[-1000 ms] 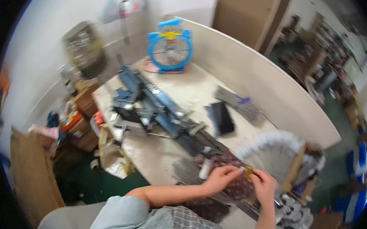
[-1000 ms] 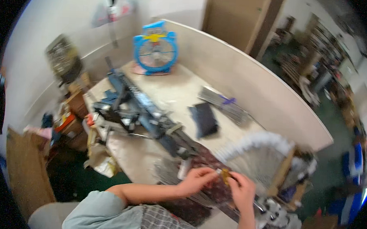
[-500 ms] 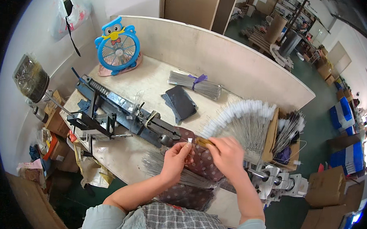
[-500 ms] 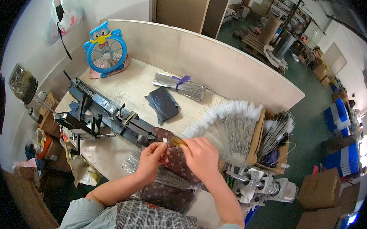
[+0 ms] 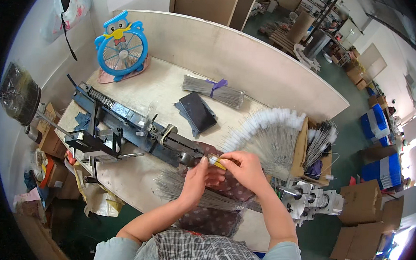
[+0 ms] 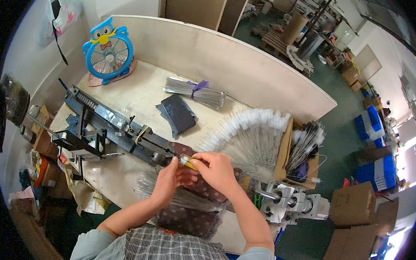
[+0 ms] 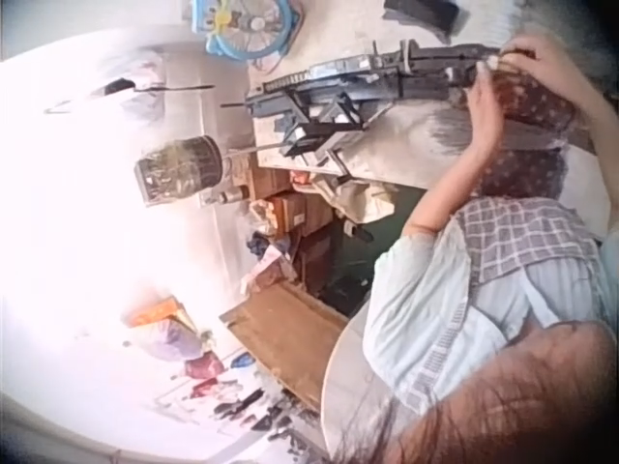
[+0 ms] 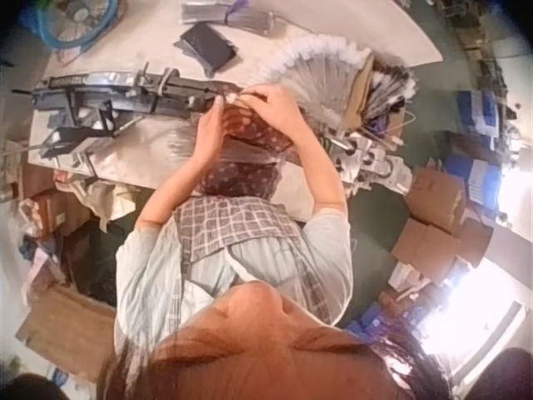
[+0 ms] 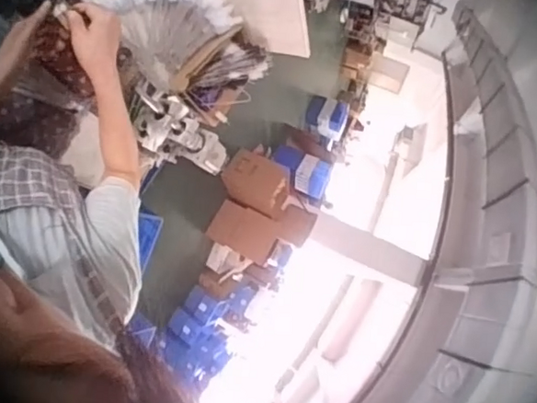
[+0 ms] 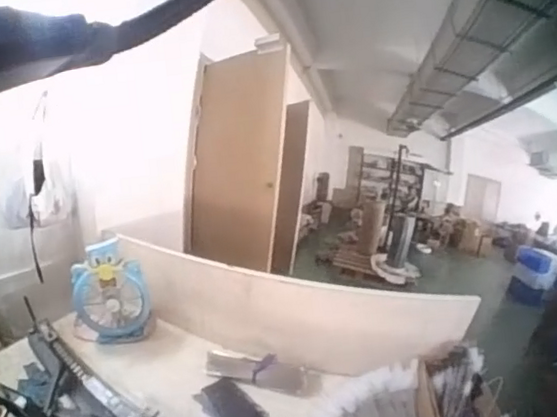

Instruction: Assembling small industrial components using a mechanical fixture on a workbench.

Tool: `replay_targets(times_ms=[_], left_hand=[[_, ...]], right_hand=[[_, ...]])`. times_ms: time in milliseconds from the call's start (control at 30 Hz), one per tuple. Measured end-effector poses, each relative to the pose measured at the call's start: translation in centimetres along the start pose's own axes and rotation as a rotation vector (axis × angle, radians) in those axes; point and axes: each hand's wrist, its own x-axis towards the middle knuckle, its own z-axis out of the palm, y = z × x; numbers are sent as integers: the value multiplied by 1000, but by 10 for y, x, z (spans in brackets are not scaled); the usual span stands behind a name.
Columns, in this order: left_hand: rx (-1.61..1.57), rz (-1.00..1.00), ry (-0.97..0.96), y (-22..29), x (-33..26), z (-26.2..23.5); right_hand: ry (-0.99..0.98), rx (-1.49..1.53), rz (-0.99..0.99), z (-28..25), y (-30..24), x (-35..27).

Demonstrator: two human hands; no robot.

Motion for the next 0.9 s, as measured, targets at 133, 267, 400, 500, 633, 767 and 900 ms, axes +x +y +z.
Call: replay_targets(times_ms=[133,267,400,500,633,767,900], left_hand=[[-285,14,120,-1,1,12],[-382,135,111,-5,0,15],[-389,125,136,-3,-2,21],[-413,149,152,-12,2,17],[-360,211,109,-13,1,15],[-334,178,166,-7,-2,24],[-318,177,154,-11,-1,25]], right_hand=[[285,-404,-368,15,-3,-11],[408,-476,-446,32,-7,-9],[501,-465,-460,30,0,-10],[517,-443,-546,24,4,-15],[463,-443,-558,22,8,-16],[442,-440,-521,13,14,-23],[427,-431,-521,12,9,-26]])
